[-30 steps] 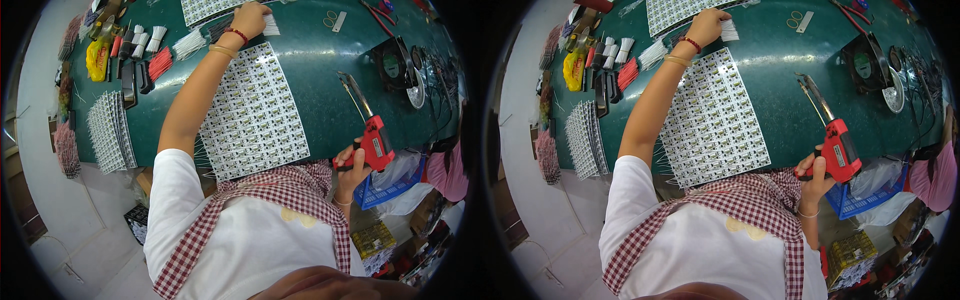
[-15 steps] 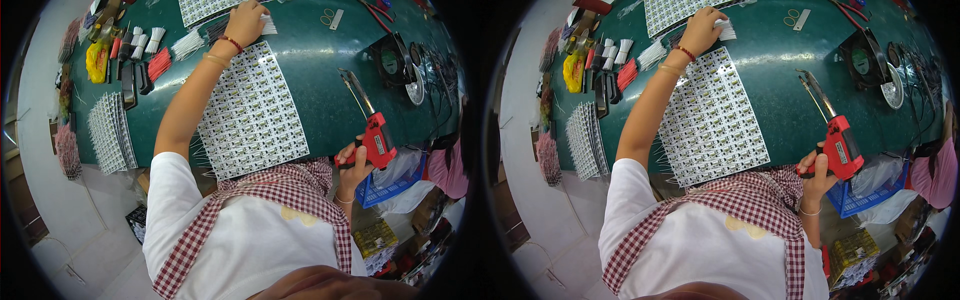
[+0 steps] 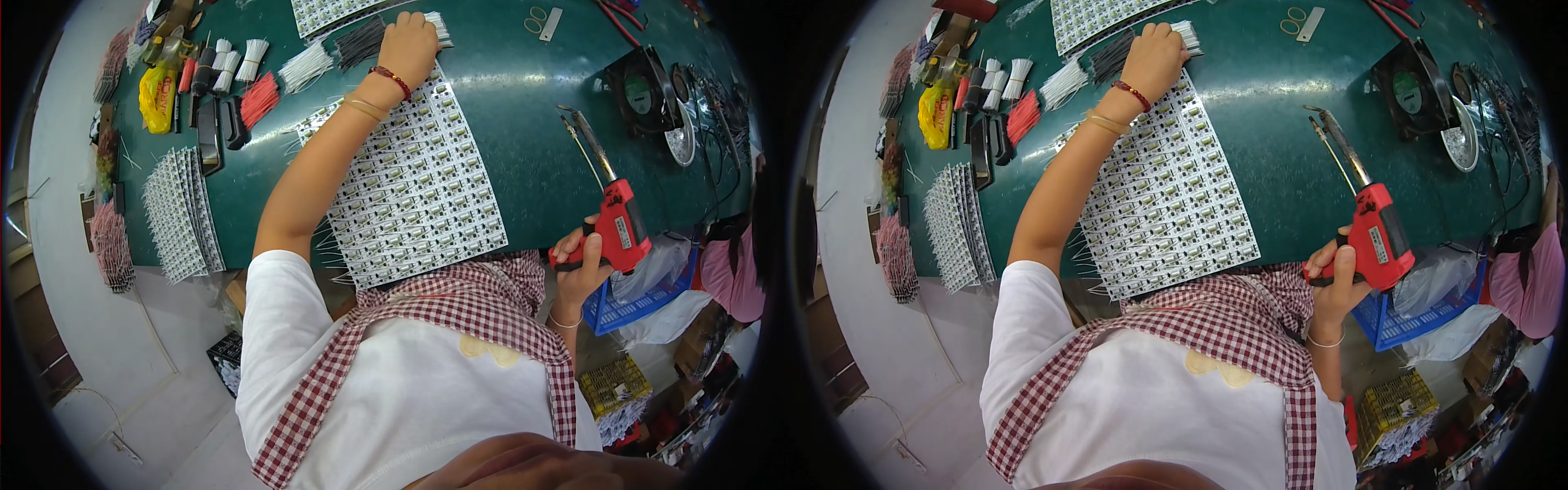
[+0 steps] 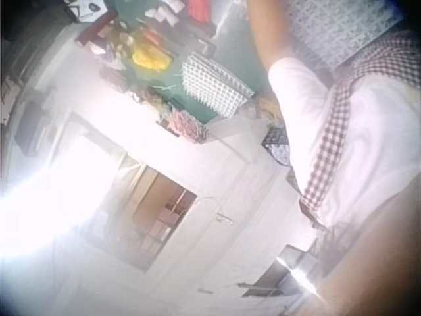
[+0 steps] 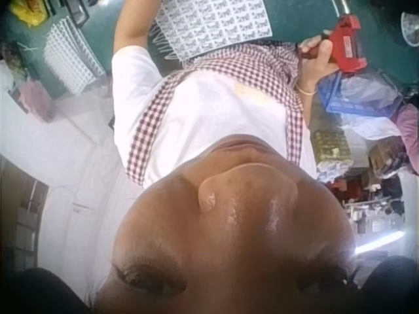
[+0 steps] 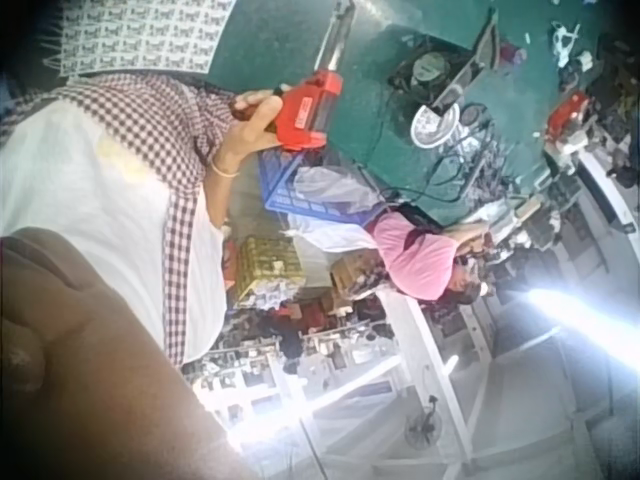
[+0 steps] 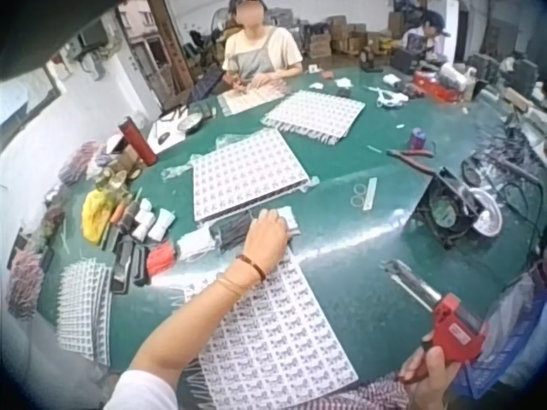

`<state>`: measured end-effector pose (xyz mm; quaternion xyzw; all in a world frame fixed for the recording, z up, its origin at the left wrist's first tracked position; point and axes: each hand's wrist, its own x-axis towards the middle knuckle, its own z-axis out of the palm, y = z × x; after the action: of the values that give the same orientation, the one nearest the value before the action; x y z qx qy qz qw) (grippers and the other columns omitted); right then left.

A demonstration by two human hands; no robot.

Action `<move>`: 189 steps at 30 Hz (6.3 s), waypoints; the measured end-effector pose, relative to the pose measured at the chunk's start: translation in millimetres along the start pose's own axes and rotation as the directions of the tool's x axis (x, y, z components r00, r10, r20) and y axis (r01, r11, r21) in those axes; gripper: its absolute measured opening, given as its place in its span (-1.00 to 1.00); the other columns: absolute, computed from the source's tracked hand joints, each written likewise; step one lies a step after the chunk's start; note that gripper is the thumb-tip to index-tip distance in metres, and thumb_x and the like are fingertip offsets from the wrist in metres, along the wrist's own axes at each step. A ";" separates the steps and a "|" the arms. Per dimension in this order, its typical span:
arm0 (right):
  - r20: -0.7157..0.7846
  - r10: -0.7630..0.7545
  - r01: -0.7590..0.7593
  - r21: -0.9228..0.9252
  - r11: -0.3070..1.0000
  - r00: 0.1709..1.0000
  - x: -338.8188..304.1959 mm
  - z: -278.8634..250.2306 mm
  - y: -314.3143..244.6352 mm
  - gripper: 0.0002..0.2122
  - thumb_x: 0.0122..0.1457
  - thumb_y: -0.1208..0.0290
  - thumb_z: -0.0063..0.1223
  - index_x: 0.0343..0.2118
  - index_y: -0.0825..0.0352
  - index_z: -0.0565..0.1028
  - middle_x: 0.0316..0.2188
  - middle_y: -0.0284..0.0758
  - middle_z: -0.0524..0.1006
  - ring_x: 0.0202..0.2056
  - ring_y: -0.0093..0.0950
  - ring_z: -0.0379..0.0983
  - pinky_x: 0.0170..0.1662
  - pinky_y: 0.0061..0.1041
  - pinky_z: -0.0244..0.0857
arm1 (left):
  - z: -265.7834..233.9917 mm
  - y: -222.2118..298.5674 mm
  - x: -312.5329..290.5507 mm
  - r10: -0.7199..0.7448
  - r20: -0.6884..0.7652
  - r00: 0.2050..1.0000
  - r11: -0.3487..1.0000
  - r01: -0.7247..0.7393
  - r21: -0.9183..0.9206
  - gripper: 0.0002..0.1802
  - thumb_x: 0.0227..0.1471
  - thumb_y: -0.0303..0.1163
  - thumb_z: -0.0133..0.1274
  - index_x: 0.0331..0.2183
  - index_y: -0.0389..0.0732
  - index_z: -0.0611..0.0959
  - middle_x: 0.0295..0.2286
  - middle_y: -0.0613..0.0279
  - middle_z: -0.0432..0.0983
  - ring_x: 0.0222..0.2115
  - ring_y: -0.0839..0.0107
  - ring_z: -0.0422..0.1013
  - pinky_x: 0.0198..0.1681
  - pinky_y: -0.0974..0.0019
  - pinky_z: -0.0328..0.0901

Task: The person assembles circuit boards by placing sleeves onto component leads by hand and soldering the leads using a soldering iron.

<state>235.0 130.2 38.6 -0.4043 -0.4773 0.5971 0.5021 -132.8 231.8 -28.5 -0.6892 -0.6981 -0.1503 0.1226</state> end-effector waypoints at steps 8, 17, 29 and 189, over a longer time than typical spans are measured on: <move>-0.016 -0.011 0.011 -0.009 1.000 1.000 -0.9 0.4 -1.5 -0.75 0.28 0.34 -0.15 -0.13 0.44 0.29 -0.66 -0.33 0.36 -0.71 -0.61 0.24 -0.59 -0.61 0.23 | -10.7 0.5 0.1 0.054 -0.074 0.996 0.995 -0.048 0.083 -0.86 -0.04 -0.33 0.14 -0.42 -0.15 0.54 -0.40 0.26 0.39 -0.27 0.24 0.30 -0.25 0.21 0.20; 0.000 -0.015 0.015 0.003 1.000 1.000 -0.8 4.5 -0.6 -0.75 0.28 0.36 -0.16 -0.12 0.44 0.28 -0.67 -0.32 0.35 -0.71 -0.59 0.25 -0.59 -0.59 0.24 | -8.6 -10.4 0.4 0.173 -0.108 0.979 0.968 -0.189 -0.164 -0.90 -0.03 -0.45 0.10 -0.38 -0.20 0.55 -0.41 0.22 0.42 -0.28 0.21 0.30 -0.19 0.23 0.24; -0.006 -0.014 0.014 -0.008 1.000 1.000 0.1 5.8 -3.0 -0.76 0.28 0.36 -0.16 -0.13 0.45 0.29 -0.67 -0.32 0.35 -0.72 -0.60 0.25 -0.59 -0.60 0.24 | -27.2 -0.7 -12.7 0.203 -0.046 0.978 0.970 -0.208 -0.130 -0.92 -0.06 -0.43 0.12 -0.44 -0.06 0.68 -0.39 0.47 0.55 -0.23 0.43 0.35 -0.21 0.29 0.16; 0.313 0.283 -0.167 -0.348 0.922 0.907 -41.1 22.5 14.4 -0.60 0.22 0.41 0.01 0.05 0.53 0.29 -0.67 -0.35 0.39 -0.66 -0.60 0.27 -0.55 -0.61 0.17 | -110.1 54.3 -136.8 0.176 0.006 0.984 0.947 -0.168 -0.275 -0.77 -0.23 -0.56 0.07 -0.38 -0.18 0.62 -0.51 0.30 0.36 -0.45 0.35 0.36 -0.41 0.30 0.25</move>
<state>217.2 85.4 29.7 -0.4163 -0.5986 0.6318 0.2632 -79.8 63.7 23.8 -0.7600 -0.6096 -0.2237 0.0284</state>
